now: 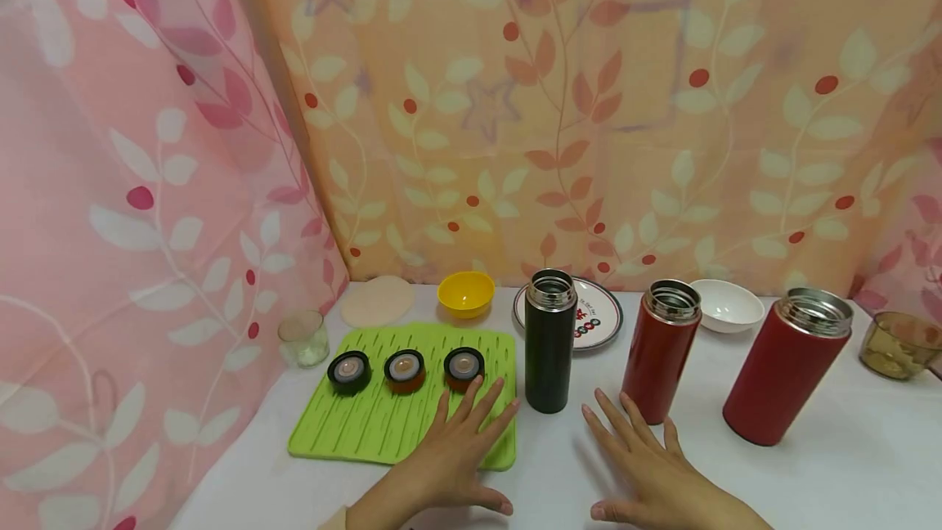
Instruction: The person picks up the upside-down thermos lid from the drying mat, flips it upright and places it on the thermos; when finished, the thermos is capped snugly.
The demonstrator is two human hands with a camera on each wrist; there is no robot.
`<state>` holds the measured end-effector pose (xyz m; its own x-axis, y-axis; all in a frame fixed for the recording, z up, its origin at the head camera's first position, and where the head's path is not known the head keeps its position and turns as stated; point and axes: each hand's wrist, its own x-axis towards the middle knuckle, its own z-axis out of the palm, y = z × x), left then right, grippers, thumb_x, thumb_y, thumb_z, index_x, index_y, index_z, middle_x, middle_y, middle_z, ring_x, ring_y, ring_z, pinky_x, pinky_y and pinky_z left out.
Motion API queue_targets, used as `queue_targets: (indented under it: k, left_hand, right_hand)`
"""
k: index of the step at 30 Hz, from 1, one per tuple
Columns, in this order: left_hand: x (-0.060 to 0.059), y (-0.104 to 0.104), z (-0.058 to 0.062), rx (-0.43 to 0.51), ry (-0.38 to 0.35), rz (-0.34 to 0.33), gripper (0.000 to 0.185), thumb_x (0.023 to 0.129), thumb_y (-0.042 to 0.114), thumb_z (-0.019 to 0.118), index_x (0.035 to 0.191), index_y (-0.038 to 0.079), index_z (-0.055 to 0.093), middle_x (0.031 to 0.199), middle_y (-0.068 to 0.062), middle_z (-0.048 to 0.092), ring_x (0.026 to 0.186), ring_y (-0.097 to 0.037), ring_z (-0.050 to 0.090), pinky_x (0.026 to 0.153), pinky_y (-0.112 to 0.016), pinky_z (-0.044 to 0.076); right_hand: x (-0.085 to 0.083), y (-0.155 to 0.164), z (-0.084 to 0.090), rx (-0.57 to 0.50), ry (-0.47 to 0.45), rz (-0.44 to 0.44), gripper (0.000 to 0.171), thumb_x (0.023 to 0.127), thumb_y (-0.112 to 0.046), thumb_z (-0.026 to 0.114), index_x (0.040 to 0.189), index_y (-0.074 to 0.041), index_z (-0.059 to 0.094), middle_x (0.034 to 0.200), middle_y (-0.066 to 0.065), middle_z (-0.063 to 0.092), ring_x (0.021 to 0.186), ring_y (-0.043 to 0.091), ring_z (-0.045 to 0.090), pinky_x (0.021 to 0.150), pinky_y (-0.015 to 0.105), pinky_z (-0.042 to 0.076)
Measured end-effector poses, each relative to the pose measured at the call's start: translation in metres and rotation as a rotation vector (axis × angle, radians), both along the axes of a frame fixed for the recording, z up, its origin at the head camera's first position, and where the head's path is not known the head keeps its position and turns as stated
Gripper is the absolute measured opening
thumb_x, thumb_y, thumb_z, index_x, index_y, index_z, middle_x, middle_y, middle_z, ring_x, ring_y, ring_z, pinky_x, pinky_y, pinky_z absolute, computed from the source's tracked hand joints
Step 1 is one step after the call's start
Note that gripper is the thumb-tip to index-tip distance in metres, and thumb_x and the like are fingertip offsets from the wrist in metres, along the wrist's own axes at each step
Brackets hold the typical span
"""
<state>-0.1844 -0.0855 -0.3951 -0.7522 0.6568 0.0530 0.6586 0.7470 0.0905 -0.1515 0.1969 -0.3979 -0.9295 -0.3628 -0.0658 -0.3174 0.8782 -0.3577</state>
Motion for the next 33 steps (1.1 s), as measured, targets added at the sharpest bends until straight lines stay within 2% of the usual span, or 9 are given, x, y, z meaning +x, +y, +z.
queue_targets:
  k: [6,11,16,23,26,29,31,33]
  left_hand:
    - [0.002,-0.002,-0.004,-0.005,-0.026,0.016,0.108,0.063,0.072,0.062,0.148,0.033,0.007,0.156,-0.001,-0.005,0.142,-0.035,0.001,0.103,-0.069,0.015]
    - [0.001,-0.005,-0.001,-0.009,-0.058,0.040,0.106,0.065,0.072,0.061,0.147,0.035,0.006,0.156,0.001,-0.007,0.142,-0.035,-0.001,0.104,-0.068,0.013]
    - [0.000,-0.007,0.004,0.006,-0.039,0.036,0.106,0.065,0.071,0.062,0.148,0.033,0.008,0.156,0.000,-0.005,0.142,-0.036,-0.001,0.104,-0.068,0.013]
    - [-0.008,-0.007,0.007,0.046,0.011,0.027,0.100,0.069,0.068,0.062,0.148,0.032,0.011,0.156,-0.001,0.001,0.142,-0.031,0.008,0.104,-0.061,0.027]
    - [-0.013,-0.009,0.008,0.064,0.049,0.031,0.096,0.072,0.066,0.061,0.147,0.031,0.014,0.156,-0.002,0.011,0.141,-0.031,0.016,0.103,-0.058,0.033]
    - [-0.021,-0.011,0.008,0.122,0.134,0.031,0.086,0.075,0.060,0.063,0.145,0.026,0.026,0.148,-0.004,0.034,0.132,-0.029,0.037,0.100,-0.051,0.040]
    - [-0.028,-0.015,0.008,0.185,0.218,0.039,0.073,0.077,0.052,0.066,0.139,0.022,0.040,0.131,-0.003,0.054,0.115,-0.023,0.055,0.091,-0.042,0.048]
    - [-0.037,-0.021,0.008,0.262,0.288,0.063,0.058,0.078,0.042,0.070,0.128,0.019,0.052,0.113,-0.002,0.065,0.097,-0.018,0.063,0.078,-0.035,0.052]
  right_hand:
    - [0.002,-0.001,-0.004,0.006,-0.009,-0.002,0.105,0.060,-0.072,0.062,0.147,-0.033,0.017,0.156,-0.001,0.008,0.141,0.038,-0.003,0.094,0.078,0.002]
    - [0.002,-0.002,-0.004,0.027,0.010,0.003,0.104,0.061,-0.073,0.061,0.147,-0.032,0.017,0.156,-0.001,0.008,0.141,0.038,-0.001,0.094,0.078,0.004]
    - [0.000,-0.004,0.000,0.065,0.069,0.014,0.102,0.062,-0.074,0.059,0.146,-0.030,0.021,0.156,0.001,0.009,0.141,0.038,0.002,0.094,0.078,0.006]
    - [-0.002,-0.006,0.003,0.081,0.138,0.020,0.100,0.064,-0.072,0.059,0.146,-0.030,0.021,0.156,0.003,0.012,0.140,0.039,0.004,0.092,0.079,0.011]
    - [-0.003,-0.006,0.002,0.086,0.168,0.023,0.099,0.065,-0.070,0.061,0.147,-0.033,0.019,0.155,0.004,0.013,0.140,0.040,0.006,0.093,0.077,0.015]
    - [-0.003,-0.005,0.002,0.097,0.215,0.026,0.095,0.067,-0.065,0.064,0.146,-0.034,0.020,0.154,0.003,0.018,0.139,0.040,0.012,0.094,0.076,0.017]
    - [-0.003,-0.004,0.003,0.101,0.253,0.033,0.087,0.071,-0.061,0.065,0.144,-0.033,0.028,0.150,0.003,0.029,0.137,0.037,0.023,0.095,0.074,0.022]
    - [-0.002,-0.002,0.004,0.106,0.297,0.053,0.076,0.073,-0.055,0.066,0.140,-0.030,0.038,0.142,0.001,0.044,0.131,0.032,0.037,0.095,0.068,0.030]
